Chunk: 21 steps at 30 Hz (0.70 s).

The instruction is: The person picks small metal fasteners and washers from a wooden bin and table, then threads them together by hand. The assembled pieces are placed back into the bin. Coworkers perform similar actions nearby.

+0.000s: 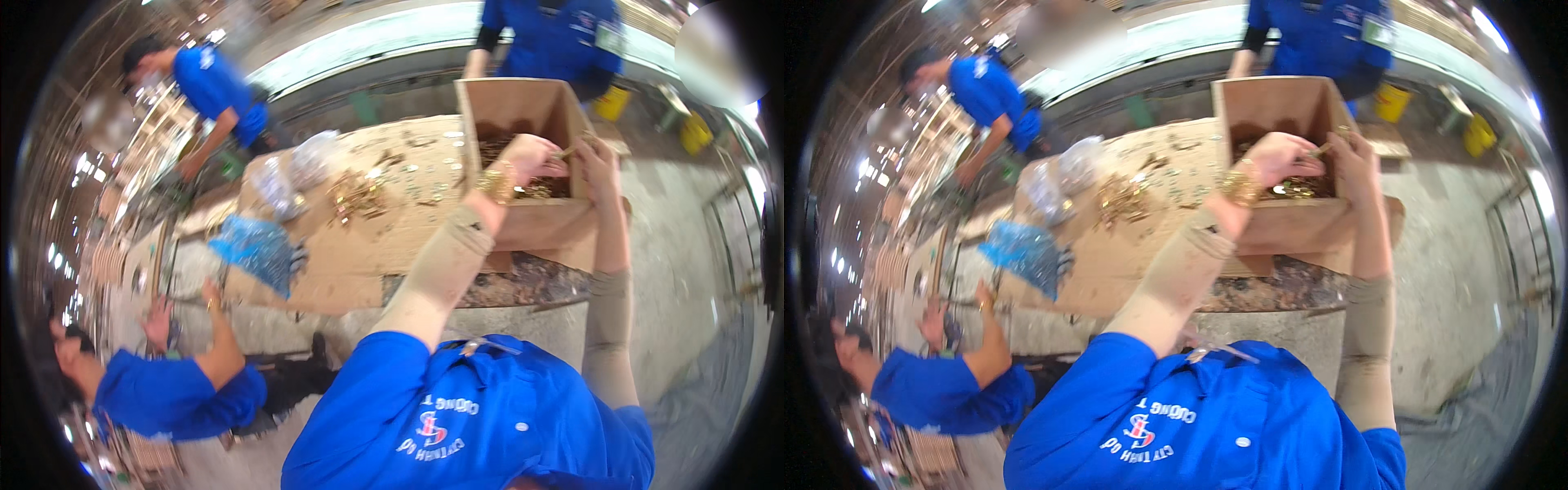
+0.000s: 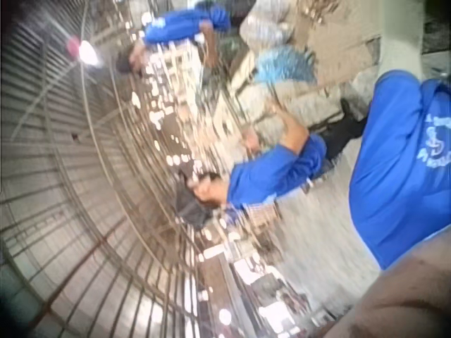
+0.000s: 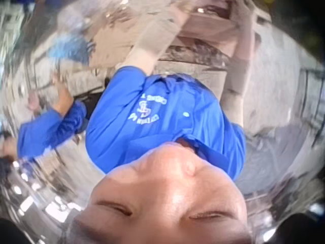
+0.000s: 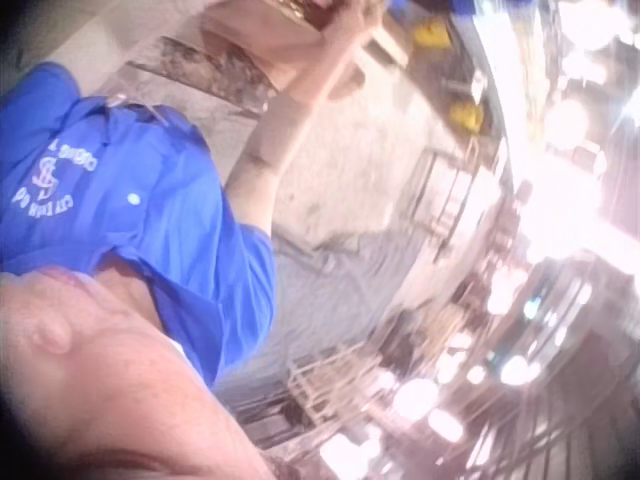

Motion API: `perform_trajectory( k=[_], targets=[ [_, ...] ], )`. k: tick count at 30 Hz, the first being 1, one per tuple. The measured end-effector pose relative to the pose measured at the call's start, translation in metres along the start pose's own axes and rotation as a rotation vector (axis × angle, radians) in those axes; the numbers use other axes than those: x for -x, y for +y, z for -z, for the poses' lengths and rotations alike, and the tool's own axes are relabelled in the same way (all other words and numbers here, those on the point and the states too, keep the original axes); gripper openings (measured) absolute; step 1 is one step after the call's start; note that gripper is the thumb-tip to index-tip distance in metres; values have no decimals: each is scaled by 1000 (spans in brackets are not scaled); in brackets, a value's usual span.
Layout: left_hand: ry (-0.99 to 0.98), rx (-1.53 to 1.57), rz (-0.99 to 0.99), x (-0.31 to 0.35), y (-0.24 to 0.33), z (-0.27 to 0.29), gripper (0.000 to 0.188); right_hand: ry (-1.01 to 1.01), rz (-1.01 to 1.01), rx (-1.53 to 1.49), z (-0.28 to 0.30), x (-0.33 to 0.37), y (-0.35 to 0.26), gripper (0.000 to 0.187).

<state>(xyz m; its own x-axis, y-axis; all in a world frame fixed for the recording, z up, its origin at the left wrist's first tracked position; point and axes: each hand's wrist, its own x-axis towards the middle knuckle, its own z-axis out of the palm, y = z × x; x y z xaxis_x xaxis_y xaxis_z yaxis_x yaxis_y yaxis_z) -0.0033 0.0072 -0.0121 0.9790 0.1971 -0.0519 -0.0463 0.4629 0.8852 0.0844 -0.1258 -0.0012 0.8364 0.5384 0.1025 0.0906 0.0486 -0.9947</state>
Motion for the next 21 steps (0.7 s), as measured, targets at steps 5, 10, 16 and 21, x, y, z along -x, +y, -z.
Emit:
perform_trajectory(
  k=[5,10,16,21],
  targets=[
    [31,-48,89,3,9,-11,17,36,87,-90,5,2,0,16],
    [82,-214,100,5,13,-17,13,48,192,238,2,3,-4,21],
    [95,-166,127,8,14,-16,13,57,405,447,-7,14,-12,20],
    [57,-190,134,6,8,-18,12,-36,518,514,1,13,-1,16]
  ],
)
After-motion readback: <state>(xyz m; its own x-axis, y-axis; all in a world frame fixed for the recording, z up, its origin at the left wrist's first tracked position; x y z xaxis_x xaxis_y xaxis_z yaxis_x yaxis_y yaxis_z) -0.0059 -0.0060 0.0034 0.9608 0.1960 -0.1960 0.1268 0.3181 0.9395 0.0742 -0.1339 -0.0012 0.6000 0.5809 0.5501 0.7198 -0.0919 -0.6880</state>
